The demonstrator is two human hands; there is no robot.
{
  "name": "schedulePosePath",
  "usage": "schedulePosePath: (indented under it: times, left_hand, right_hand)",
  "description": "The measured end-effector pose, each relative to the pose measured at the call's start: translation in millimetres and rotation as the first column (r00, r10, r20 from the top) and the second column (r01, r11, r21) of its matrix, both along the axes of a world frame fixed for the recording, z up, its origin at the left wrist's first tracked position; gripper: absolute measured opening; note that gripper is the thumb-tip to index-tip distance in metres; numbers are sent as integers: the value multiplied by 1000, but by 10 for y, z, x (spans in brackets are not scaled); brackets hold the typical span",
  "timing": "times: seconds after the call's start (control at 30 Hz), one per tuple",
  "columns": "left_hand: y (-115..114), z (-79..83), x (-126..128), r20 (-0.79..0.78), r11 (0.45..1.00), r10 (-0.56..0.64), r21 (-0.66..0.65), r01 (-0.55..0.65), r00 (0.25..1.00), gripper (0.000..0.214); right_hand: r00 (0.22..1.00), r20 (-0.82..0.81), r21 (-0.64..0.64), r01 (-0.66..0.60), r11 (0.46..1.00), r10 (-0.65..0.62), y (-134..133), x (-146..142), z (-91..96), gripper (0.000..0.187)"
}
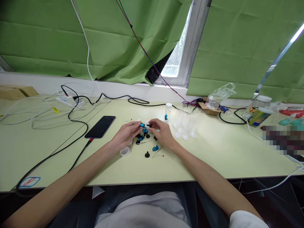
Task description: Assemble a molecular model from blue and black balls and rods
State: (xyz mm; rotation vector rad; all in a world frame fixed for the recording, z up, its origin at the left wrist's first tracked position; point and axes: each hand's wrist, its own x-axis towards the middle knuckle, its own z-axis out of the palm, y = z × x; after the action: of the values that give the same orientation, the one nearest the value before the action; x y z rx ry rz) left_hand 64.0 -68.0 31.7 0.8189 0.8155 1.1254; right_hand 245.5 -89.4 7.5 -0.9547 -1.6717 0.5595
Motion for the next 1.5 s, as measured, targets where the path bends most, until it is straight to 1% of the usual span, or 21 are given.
schedulePosePath:
  times: [0.3,0.47,0.77,1.0,1.1,1.3,1.5]
  left_hand:
    - [-28,17,10,3,1000,-5,-17,5,1000,6]
    - [-30,13,12,-8,999,-23,-22,23,1000,6]
    - [-28,-6,10,17,999,-43,-14,43,999,6]
    - [-13,-36,-6,17,999,-53,-6,53,998,2]
    - [-19,-28,-5,6,998,-56,-9,56,998,1]
    - [-34,-12,17,-24,999,-28,-41,27,999,8]
    - [-11,-47,16,-41,997,-2,-76,-1,999,8]
  right_hand:
    - [998,65,8,-8,1000,7,-33,-17,-4,17]
    - [998,59,31,-29,999,27,-24,-18,-16,18]
    - [999,51,74,9,997,-13,-26,-23,-15,17]
    - [999,25,57,28,998,-29,-25,-36,-13,21]
    - [999,31,67,31,997,-33,-17,-32,-19,20]
    - [1000,27,69,4,998,-5,-1,-22,-52,18]
    - [1000,26,39,-10,999,9,11,-27,-84,16]
